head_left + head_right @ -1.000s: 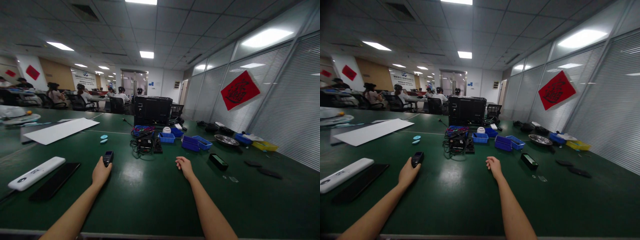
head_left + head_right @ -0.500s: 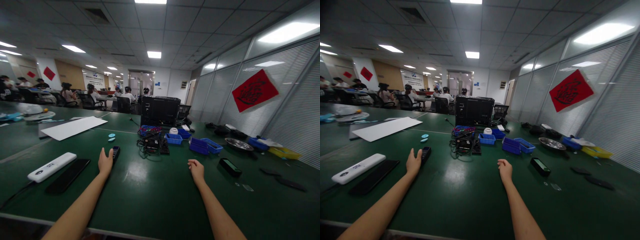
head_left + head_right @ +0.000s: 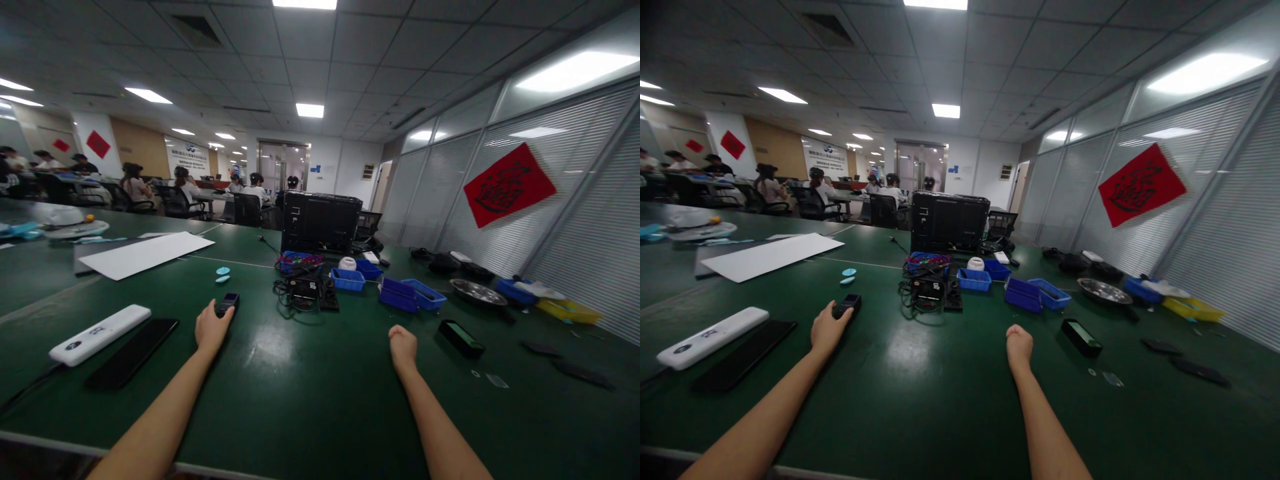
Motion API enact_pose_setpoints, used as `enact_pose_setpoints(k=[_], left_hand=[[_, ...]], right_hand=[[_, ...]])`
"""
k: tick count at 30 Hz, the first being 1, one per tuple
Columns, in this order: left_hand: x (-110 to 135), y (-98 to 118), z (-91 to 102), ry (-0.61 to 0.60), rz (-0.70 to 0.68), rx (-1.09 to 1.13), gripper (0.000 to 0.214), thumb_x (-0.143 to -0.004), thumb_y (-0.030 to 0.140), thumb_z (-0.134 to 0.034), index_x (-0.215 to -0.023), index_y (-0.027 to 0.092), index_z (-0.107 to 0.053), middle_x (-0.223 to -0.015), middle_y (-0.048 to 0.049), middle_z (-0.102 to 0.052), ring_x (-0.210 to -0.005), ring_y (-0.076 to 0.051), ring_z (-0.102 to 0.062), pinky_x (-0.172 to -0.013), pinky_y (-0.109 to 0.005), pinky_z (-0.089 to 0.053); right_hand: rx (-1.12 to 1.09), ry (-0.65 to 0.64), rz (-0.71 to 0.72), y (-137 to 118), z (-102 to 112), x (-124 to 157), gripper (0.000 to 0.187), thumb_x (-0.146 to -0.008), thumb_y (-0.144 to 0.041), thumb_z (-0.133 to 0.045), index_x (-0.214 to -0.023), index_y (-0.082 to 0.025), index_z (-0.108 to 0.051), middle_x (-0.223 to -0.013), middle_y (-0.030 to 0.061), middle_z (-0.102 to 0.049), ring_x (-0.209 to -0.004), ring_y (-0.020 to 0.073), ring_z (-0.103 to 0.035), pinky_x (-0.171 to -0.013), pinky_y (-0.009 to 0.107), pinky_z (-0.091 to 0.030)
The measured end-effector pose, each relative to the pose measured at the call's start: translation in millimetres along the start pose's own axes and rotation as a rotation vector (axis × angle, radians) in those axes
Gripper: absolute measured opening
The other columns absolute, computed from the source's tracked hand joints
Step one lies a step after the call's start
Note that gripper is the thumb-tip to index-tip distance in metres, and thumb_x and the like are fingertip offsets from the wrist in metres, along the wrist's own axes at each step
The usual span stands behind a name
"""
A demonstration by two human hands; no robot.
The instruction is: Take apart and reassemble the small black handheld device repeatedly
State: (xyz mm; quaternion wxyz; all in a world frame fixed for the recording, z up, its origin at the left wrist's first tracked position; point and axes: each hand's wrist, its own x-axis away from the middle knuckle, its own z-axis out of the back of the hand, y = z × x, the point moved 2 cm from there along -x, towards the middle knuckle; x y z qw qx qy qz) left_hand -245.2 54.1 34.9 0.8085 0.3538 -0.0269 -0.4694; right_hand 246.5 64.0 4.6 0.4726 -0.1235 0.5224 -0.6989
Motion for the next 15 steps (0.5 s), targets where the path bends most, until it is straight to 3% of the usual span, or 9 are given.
enact_pose_setpoints(k=[4, 15], left_hand=[[1.8, 2.0, -1.1, -0.076, -0.029, -0.077, 0.060, -0.076, 0.051, -0.040, -0.122, 0.013, -0.044, -0.115, -0.0144, -0.056, -0.102, -0.028, -0.054, -0.082, -0.035, -0.042], [6.4, 5.3, 1.1, -0.084, -0.063, -0.106, 0.053, -0.075, 0.046, -0.042, -0.117, 0.014, -0.046, -0.109, -0.0127, -0.059, -0.096, -0.027, -0.057, -0.074, -0.031, -0.043]], right_hand=[[0.027, -0.037, 0.034, 0.9, -2.9, 0.4, 0.014, -0.049, -0.016, -0.034, -0.049, -0.019, -0.048, -0.043, -0.0029, -0.039, -0.044, 0.0124, -0.038, -0.047, 0.023, -0.026], [0.057, -0.122, 0.058, -17.4, -3.7, 9.6, 0.017, -0.052, -0.016, -0.034, -0.049, -0.019, -0.050, -0.044, -0.0025, -0.043, -0.046, 0.0139, -0.041, -0.049, 0.023, -0.028]])
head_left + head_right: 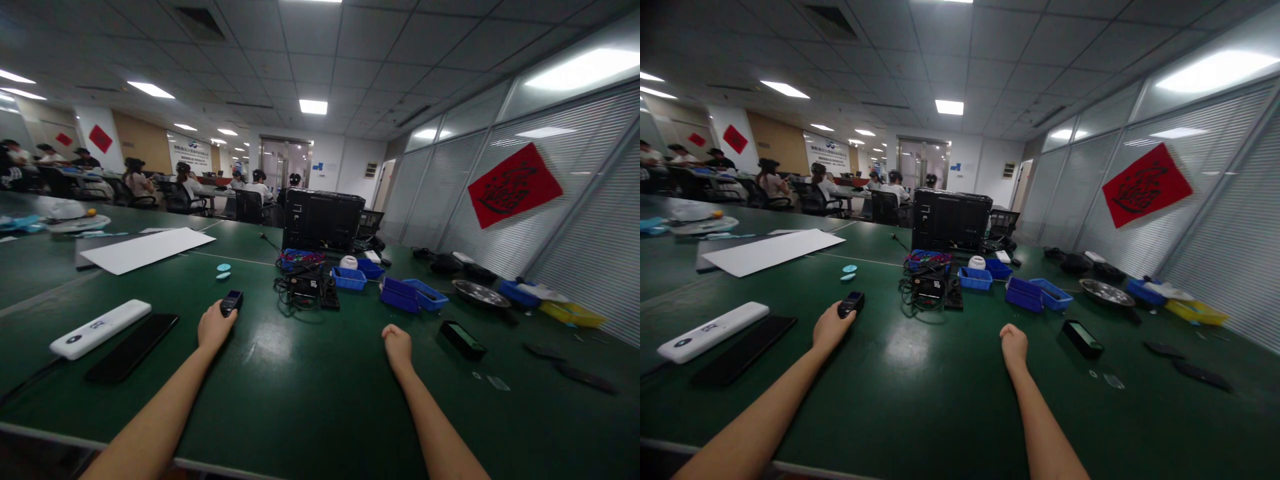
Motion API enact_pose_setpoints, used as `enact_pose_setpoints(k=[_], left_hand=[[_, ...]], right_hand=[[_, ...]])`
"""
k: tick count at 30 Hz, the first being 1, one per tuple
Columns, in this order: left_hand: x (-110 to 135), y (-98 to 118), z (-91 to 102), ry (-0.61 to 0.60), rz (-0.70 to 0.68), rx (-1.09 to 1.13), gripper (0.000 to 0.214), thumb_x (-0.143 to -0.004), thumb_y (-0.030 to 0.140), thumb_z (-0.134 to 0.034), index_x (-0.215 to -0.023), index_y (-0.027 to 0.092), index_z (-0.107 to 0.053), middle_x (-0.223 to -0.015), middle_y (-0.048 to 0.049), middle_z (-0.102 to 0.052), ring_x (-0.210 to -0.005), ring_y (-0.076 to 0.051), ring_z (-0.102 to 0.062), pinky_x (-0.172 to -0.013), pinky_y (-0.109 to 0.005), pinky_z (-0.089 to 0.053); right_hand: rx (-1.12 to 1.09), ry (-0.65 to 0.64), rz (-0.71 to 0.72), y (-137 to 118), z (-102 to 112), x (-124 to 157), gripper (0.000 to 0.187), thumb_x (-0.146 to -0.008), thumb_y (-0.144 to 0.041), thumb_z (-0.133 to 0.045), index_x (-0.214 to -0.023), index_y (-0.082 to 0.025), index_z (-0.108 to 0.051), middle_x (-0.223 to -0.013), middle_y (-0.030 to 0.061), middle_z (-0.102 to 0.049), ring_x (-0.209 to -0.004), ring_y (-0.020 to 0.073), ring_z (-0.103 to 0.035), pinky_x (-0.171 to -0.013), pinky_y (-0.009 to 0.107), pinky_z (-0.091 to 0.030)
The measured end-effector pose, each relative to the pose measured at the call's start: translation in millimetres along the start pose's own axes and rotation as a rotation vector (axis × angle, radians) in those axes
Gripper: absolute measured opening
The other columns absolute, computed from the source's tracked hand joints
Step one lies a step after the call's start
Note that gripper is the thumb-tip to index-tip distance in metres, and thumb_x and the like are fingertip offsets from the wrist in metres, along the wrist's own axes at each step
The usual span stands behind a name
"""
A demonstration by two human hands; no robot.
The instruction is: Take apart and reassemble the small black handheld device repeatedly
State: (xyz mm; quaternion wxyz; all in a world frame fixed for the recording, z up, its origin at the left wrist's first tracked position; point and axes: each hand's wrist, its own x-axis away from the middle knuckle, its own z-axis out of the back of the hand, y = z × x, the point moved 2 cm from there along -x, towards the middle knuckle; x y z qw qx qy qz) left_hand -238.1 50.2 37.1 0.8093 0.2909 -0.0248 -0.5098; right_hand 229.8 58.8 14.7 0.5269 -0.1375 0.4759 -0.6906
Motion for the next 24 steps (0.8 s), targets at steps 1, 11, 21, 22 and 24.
enact_pose_setpoints(k=[1, 11, 21, 22, 24], left_hand=[[1.1, 1.0, 0.7, -0.005, 0.003, 0.003, 0.052, -0.075, 0.046, -0.043, -0.117, 0.014, -0.047, -0.108, -0.0125, -0.060, -0.095, -0.027, -0.057, -0.074, -0.031, -0.043], [18.4, 16.4, -5.5, -0.132, -0.113, 0.074, 0.049, -0.074, 0.044, -0.046, -0.114, 0.015, -0.046, -0.105, -0.0105, -0.061, -0.095, -0.025, -0.058, -0.076, -0.030, -0.042], [40.4, 40.6, -20.9, -0.270, -0.289, 0.103, 0.051, -0.074, 0.044, -0.048, -0.118, 0.018, -0.046, -0.105, -0.0092, -0.060, -0.095, -0.024, -0.056, -0.080, -0.030, -0.041], [43.8, 44.9, -23.1, -0.279, -0.302, 0.100, 0.052, -0.074, 0.045, -0.048, -0.119, 0.018, -0.046, -0.105, -0.0095, -0.060, -0.095, -0.024, -0.056, -0.080, -0.030, -0.041], [52.0, 54.9, -27.0, -0.293, -0.337, 0.104, 0.053, -0.074, 0.045, -0.047, -0.120, 0.018, -0.045, -0.104, -0.0097, -0.060, -0.094, -0.023, -0.056, -0.080, -0.030, -0.040]], right_hand=[[0.004, -0.004, -0.001, -0.3, 0.2, 0.2, 0.017, -0.052, -0.016, -0.033, -0.049, -0.019, -0.050, -0.044, -0.0024, -0.043, -0.047, 0.0140, -0.042, -0.049, 0.023, -0.028], [0.014, -0.010, 0.004, -2.6, -0.5, 0.2, 0.017, -0.054, -0.015, -0.034, -0.048, -0.019, -0.049, -0.045, -0.0020, -0.045, -0.047, 0.0141, -0.043, -0.049, 0.023, -0.028], [-0.047, -0.022, 0.047, -13.7, -9.2, 7.6, 0.017, -0.055, -0.015, -0.033, -0.047, -0.020, -0.047, -0.042, -0.0032, -0.041, -0.044, 0.0131, -0.040, -0.048, 0.023, -0.027], [-0.051, -0.040, 0.062, -18.1, -13.2, 11.1, 0.017, -0.055, -0.014, -0.033, -0.047, -0.020, -0.046, -0.043, -0.0031, -0.042, -0.045, 0.0132, -0.040, -0.048, 0.023, -0.027], [-0.050, -0.095, 0.102, -29.5, -23.9, 20.4, 0.018, -0.057, -0.013, -0.032, -0.047, -0.020, -0.045, -0.044, -0.0024, -0.043, -0.047, 0.0136, -0.042, -0.049, 0.022, -0.029]])
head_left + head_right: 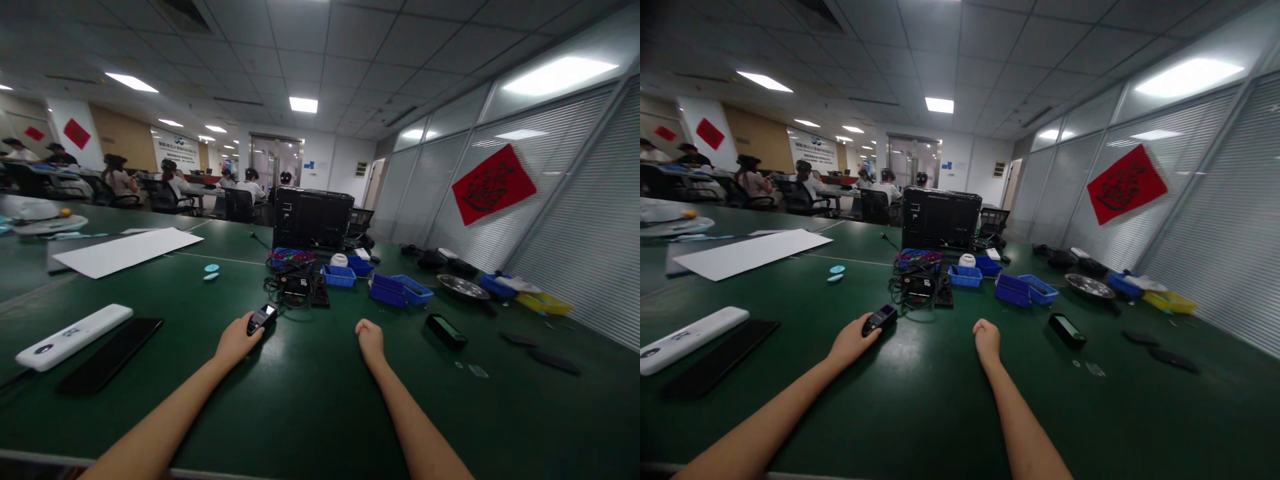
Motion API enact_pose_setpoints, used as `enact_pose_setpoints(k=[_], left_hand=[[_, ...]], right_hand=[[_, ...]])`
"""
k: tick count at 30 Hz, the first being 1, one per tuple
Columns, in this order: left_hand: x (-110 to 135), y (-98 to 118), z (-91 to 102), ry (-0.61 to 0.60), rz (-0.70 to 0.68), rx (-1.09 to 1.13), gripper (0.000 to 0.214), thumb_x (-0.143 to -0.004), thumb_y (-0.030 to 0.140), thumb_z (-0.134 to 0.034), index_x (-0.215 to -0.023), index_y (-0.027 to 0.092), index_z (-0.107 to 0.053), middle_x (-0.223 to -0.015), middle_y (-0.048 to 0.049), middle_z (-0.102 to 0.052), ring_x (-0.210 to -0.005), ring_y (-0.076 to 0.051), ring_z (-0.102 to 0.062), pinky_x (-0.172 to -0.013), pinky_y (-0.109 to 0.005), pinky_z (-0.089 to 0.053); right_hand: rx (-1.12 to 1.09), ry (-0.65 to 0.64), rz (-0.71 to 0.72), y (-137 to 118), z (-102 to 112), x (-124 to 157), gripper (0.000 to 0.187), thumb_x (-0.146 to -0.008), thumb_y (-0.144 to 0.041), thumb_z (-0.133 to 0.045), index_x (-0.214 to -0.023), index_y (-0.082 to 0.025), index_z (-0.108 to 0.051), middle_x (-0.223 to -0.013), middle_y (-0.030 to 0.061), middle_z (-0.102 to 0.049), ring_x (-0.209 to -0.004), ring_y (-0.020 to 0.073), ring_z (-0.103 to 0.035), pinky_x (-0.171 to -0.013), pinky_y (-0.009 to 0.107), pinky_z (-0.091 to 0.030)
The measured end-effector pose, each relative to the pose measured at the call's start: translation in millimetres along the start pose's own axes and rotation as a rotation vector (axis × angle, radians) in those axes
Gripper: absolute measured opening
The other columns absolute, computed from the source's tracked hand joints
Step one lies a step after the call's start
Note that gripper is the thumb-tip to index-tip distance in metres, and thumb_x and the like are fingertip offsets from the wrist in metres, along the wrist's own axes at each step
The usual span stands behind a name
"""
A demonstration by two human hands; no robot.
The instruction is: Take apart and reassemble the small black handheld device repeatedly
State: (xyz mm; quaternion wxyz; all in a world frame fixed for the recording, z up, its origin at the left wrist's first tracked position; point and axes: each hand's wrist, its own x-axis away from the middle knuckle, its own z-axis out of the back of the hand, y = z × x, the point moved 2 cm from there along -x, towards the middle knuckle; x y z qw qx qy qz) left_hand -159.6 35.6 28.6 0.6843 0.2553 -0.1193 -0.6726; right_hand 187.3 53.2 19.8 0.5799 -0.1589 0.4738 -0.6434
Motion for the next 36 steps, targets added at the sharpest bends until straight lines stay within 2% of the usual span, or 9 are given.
enact_pose_setpoints(k=[5, 8, 10, 15, 19, 24, 29, 33, 36], left_hand=[[9.5, 31.5, -15.3, 0.002, -0.077, -0.018, 0.052, -0.075, 0.044, -0.047, -0.120, 0.018, -0.046, -0.100, -0.0098, -0.061, -0.091, -0.022, -0.056, -0.080, -0.029, -0.039], [13.8, 47.9, -25.3, 0.006, -0.128, -0.030, 0.051, -0.076, 0.045, -0.046, -0.118, 0.018, -0.046, -0.099, -0.0100, -0.061, -0.089, -0.022, -0.057, -0.078, -0.028, -0.039], [15.6, 57.3, -32.9, 0.011, -0.155, -0.033, 0.051, -0.076, 0.045, -0.046, -0.119, 0.018, -0.045, -0.099, -0.0106, -0.061, -0.089, -0.022, -0.057, -0.078, -0.028, -0.039], [19.1, 80.0, -54.2, 0.004, -0.210, -0.053, 0.063, -0.077, 0.046, -0.044, -0.128, 0.009, -0.035, -0.104, -0.0169, -0.058, -0.097, -0.026, -0.054, -0.083, -0.031, -0.036], [23.1, 98.0, -69.9, -0.020, -0.219, -0.042, 0.067, -0.077, 0.044, -0.044, -0.130, 0.006, -0.028, -0.108, -0.0185, -0.056, -0.100, -0.026, -0.053, -0.085, -0.031, -0.035], [28.6, 119.0, -80.8, -0.043, -0.250, 0.018, 0.070, -0.074, 0.034, -0.046, -0.133, 0.005, -0.022, -0.118, -0.0153, -0.052, -0.109, -0.023, -0.048, -0.092, -0.029, -0.031], [29.7, 135.9, -92.8, -0.116, -0.286, 0.068, 0.077, -0.070, 0.024, -0.045, -0.135, 0.001, -0.011, -0.128, -0.0177, -0.045, -0.118, -0.023, -0.041, -0.100, -0.031, -0.024], [27.6, 144.2, -104.3, -0.190, -0.370, 0.070, 0.069, -0.071, 0.027, -0.044, -0.133, 0.006, -0.024, -0.136, -0.0153, -0.036, -0.126, -0.024, -0.031, -0.104, -0.036, -0.020], [26.5, 145.9, -109.1, -0.243, -0.450, 0.050, 0.059, -0.073, 0.027, -0.042, -0.130, 0.012, -0.034, -0.135, -0.0114, -0.038, -0.127, -0.023, -0.029, -0.106, -0.039, -0.017]], right_hand=[[0.131, -0.253, 0.119, -31.2, -33.5, 22.0, 0.021, -0.059, -0.007, -0.033, -0.048, -0.019, -0.045, -0.051, -0.0011, -0.050, -0.055, 0.0120, -0.047, -0.053, 0.020, -0.030], [0.271, -0.361, 0.153, -39.1, -42.5, 30.0, 0.023, -0.064, -0.007, -0.036, -0.053, -0.019, -0.051, -0.056, -0.0016, -0.055, -0.055, 0.0107, -0.047, -0.053, 0.020, -0.028], [0.321, -0.385, 0.171, -39.8, -43.4, 31.7, 0.023, -0.067, -0.007, -0.036, -0.056, -0.020, -0.053, -0.059, -0.0018, -0.057, -0.056, 0.0106, -0.048, -0.053, 0.020, -0.028], [0.330, -0.346, 0.194, -35.8, -43.3, 29.4, 0.023, -0.068, -0.007, -0.037, -0.061, -0.020, -0.054, -0.067, -0.0005, -0.061, -0.065, 0.0122, -0.052, -0.057, 0.020, -0.030], [0.309, -0.319, 0.193, -33.8, -46.1, 28.8, 0.022, -0.074, -0.010, -0.037, -0.073, -0.021, -0.057, -0.077, 0.0006, -0.064, -0.073, 0.0127, -0.055, -0.063, 0.020, -0.033], [0.306, -0.283, 0.115, -36.5, -43.9, 29.7, 0.027, -0.079, -0.014, -0.034, -0.095, -0.021, -0.055, -0.086, 0.0029, -0.064, -0.078, 0.0147, -0.058, -0.068, 0.022, -0.036], [0.183, -0.158, 0.035, -41.6, -37.6, 27.7, 0.035, -0.082, -0.028, -0.034, -0.112, -0.014, -0.046, -0.090, 0.0070, -0.061, -0.084, 0.0173, -0.057, -0.074, 0.025, -0.040], [0.286, -0.107, 0.013, -46.2, -34.8, 29.8, 0.053, -0.078, -0.041, -0.041, -0.123, -0.012, -0.040, -0.113, 0.0133, -0.053, -0.102, 0.0235, -0.050, -0.083, 0.031, -0.039], [0.421, -0.130, -0.003, -48.9, -33.3, 32.5, 0.060, -0.076, -0.040, -0.043, -0.128, -0.012, -0.035, -0.120, 0.0145, -0.048, -0.109, 0.0275, -0.045, -0.086, 0.035, -0.037]])
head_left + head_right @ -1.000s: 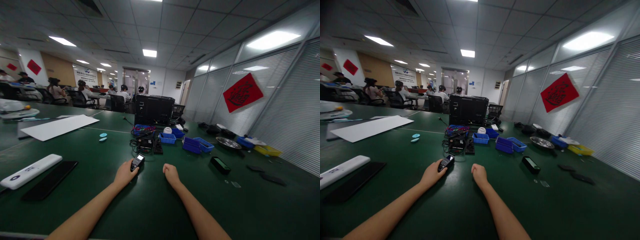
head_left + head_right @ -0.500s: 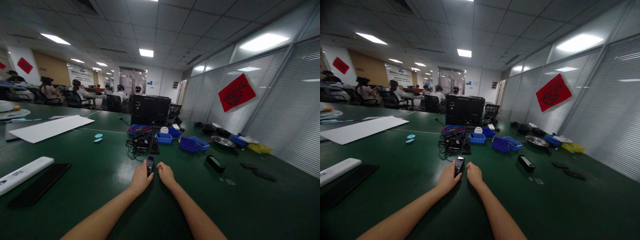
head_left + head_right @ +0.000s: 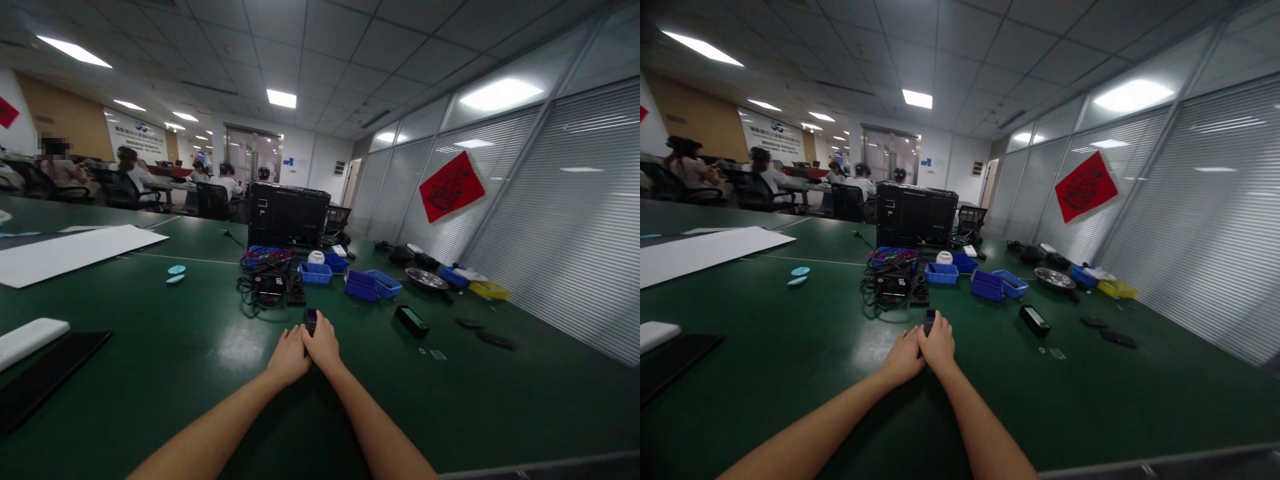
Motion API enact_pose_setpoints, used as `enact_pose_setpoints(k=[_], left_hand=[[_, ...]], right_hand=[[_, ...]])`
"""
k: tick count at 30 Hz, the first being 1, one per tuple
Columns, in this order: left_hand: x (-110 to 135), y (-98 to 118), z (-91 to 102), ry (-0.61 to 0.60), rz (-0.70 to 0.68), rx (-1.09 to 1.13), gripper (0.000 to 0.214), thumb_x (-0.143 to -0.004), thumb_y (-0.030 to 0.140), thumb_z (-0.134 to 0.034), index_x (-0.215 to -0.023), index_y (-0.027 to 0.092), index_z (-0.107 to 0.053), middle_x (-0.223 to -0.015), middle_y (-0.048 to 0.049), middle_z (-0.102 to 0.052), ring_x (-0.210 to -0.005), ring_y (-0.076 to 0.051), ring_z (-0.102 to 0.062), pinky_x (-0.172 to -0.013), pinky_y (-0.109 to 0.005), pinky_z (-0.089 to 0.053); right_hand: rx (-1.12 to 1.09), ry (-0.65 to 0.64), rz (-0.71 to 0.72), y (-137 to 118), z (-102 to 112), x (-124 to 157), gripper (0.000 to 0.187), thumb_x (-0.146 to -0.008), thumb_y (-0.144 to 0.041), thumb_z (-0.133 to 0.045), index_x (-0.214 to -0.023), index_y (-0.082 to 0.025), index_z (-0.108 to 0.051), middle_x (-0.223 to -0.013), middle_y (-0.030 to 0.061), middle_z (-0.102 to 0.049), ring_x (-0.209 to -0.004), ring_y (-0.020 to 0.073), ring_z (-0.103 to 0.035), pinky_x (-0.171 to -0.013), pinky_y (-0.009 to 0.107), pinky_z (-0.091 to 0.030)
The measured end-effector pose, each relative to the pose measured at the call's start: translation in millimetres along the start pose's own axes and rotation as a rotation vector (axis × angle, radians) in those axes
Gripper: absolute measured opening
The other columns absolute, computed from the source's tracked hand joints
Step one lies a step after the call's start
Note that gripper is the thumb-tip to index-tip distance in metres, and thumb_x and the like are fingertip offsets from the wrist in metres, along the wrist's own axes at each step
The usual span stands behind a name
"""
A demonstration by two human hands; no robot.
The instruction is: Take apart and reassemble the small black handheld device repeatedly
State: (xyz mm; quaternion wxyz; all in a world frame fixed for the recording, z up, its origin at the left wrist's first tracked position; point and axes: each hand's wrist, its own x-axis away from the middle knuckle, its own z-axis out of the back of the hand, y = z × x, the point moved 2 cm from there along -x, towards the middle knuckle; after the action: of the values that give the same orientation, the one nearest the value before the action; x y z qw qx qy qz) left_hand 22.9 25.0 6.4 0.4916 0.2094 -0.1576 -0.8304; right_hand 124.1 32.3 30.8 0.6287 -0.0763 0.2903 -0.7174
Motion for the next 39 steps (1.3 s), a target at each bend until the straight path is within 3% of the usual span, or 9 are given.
enact_pose_setpoints(k=[7, 12, 19, 29, 32, 35, 37, 39], left_hand=[[1.1, -7.0, 5.2, 0.040, 0.028, 0.044, 0.049, -0.072, 0.021, -0.043, -0.121, 0.016, -0.048, -0.131, -0.0061, -0.045, -0.124, -0.019, -0.036, -0.106, -0.035, -0.022], [3.3, -9.5, 10.6, 0.085, 0.028, 0.111, 0.039, -0.074, 0.022, -0.043, -0.110, 0.019, -0.057, -0.125, -0.0044, -0.051, -0.117, -0.018, -0.043, -0.102, -0.032, -0.029], [3.6, -11.5, 8.8, 0.087, 0.026, 0.133, 0.033, -0.074, 0.022, -0.046, -0.103, 0.022, -0.061, -0.123, -0.0038, -0.053, -0.115, -0.017, -0.045, -0.100, -0.031, -0.030], [4.5, -9.8, 11.2, 0.062, 0.035, 0.136, 0.031, -0.075, 0.022, -0.047, -0.102, 0.022, -0.061, -0.123, -0.0032, -0.052, -0.116, -0.017, -0.044, -0.100, -0.031, -0.029], [4.6, -9.0, 12.5, 0.057, 0.035, 0.132, 0.031, -0.075, 0.022, -0.047, -0.102, 0.022, -0.061, -0.124, -0.0032, -0.052, -0.116, -0.017, -0.044, -0.100, -0.031, -0.029], [4.5, -8.3, 13.7, 0.061, 0.031, 0.126, 0.031, -0.075, 0.023, -0.046, -0.102, 0.022, -0.061, -0.123, -0.0030, -0.052, -0.115, -0.017, -0.044, -0.100, -0.032, -0.030], [4.4, -8.0, 13.8, 0.059, 0.032, 0.124, 0.030, -0.075, 0.023, -0.046, -0.101, 0.023, -0.061, -0.123, -0.0028, -0.053, -0.115, -0.017, -0.045, -0.100, -0.032, -0.030], [4.1, -7.7, 13.4, 0.055, 0.036, 0.122, 0.030, -0.075, 0.023, -0.047, -0.101, 0.023, -0.061, -0.123, -0.0028, -0.053, -0.115, -0.018, -0.044, -0.100, -0.032, -0.030]], right_hand=[[0.184, -0.060, -0.067, 12.9, 9.2, -7.8, 0.063, -0.074, -0.031, -0.045, -0.131, -0.012, -0.028, -0.113, 0.0150, -0.054, -0.103, 0.0269, -0.049, -0.080, 0.034, -0.040], [0.253, -0.056, -0.168, 43.8, 29.3, -22.4, 0.061, -0.074, -0.034, -0.044, -0.129, -0.010, -0.029, -0.112, 0.0168, -0.054, -0.102, 0.0267, -0.051, -0.076, 0.035, -0.041], [0.293, -0.086, -0.390, 86.8, 56.7, -38.3, 0.046, -0.074, -0.038, -0.044, -0.113, -0.013, -0.043, -0.108, 0.0163, -0.056, -0.101, 0.0266, -0.053, -0.073, 0.035, -0.044], [0.243, -0.090, -0.433, 92.5, 64.6, -40.1, 0.045, -0.075, -0.042, -0.043, -0.113, -0.017, -0.043, -0.105, 0.0134, -0.058, -0.094, 0.0247, -0.056, -0.070, 0.035, -0.044], [0.225, 0.022, -0.425, 86.3, 76.8, -36.1, 0.046, -0.076, -0.042, -0.043, -0.116, -0.019, -0.043, -0.106, 0.0122, -0.058, -0.098, 0.0252, -0.054, -0.073, 0.035, -0.044], [0.149, 0.266, -0.322, 76.6, 88.0, -30.6, 0.050, -0.078, -0.041, -0.042, -0.122, -0.018, -0.038, -0.113, 0.0126, -0.054, -0.107, 0.0266, -0.048, -0.080, 0.036, -0.042], [-0.014, 0.380, -0.213, 70.1, 87.4, -28.7, 0.051, -0.079, -0.041, -0.042, -0.124, -0.018, -0.036, -0.117, 0.0119, -0.051, -0.109, 0.0258, -0.046, -0.084, 0.035, -0.042], [-0.286, 0.347, -0.165, 65.6, 76.9, -29.6, 0.049, -0.080, -0.041, -0.042, -0.122, -0.018, -0.037, -0.114, 0.0106, -0.053, -0.102, 0.0236, -0.052, -0.078, 0.033, -0.047]])
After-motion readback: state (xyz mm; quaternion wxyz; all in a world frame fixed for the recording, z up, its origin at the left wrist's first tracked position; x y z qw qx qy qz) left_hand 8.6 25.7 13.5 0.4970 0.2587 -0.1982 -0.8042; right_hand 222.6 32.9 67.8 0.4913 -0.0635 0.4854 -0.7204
